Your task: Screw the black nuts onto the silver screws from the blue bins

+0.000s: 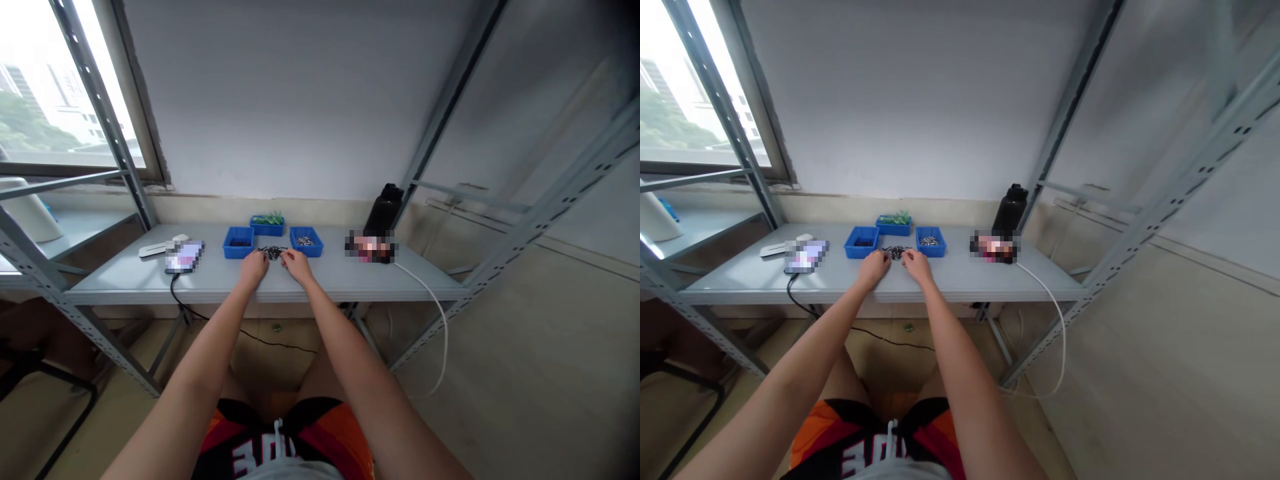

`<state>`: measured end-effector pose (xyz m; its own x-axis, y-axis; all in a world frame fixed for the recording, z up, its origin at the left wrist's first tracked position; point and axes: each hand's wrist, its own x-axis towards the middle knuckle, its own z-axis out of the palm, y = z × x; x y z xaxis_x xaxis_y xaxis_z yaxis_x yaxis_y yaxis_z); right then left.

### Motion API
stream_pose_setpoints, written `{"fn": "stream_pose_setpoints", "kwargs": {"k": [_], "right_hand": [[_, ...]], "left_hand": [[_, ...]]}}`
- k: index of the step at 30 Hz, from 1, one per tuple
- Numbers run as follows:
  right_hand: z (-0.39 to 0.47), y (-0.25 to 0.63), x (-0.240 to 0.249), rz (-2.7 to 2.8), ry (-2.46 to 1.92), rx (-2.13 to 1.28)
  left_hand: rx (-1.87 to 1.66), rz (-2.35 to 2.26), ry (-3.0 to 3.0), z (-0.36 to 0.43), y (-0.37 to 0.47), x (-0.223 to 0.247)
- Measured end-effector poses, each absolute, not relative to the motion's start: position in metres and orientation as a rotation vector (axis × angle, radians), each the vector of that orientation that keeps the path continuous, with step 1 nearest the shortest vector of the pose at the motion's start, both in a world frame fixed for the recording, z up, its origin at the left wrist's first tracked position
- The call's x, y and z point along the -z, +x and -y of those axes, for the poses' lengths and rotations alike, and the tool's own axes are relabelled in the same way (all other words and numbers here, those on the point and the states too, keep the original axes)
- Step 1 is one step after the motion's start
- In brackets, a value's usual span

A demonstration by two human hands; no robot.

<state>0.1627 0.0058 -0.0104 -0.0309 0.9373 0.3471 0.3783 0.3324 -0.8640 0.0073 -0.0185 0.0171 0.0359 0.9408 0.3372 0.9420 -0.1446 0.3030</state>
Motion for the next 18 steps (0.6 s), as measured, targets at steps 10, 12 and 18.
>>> {"fn": "stream_pose_setpoints", "kwargs": {"k": [10, 12, 18], "right_hand": [[-0.007, 0.164, 0.012, 1.587, -1.206, -0.691], [-0.008, 0.164, 0.012, 1.563, -1.211, -0.69], [-0.01, 0.164, 0.013, 1.562, -1.2, -0.711]], "left_hand": [[1.219, 2.07, -2.241, 0.02, 0.0, -0.017], [1.416, 2.018, -2.291, 0.016, -0.004, -0.016], [1.605, 1.868, -2.466, 0.015, -0.007, -0.017]]}}
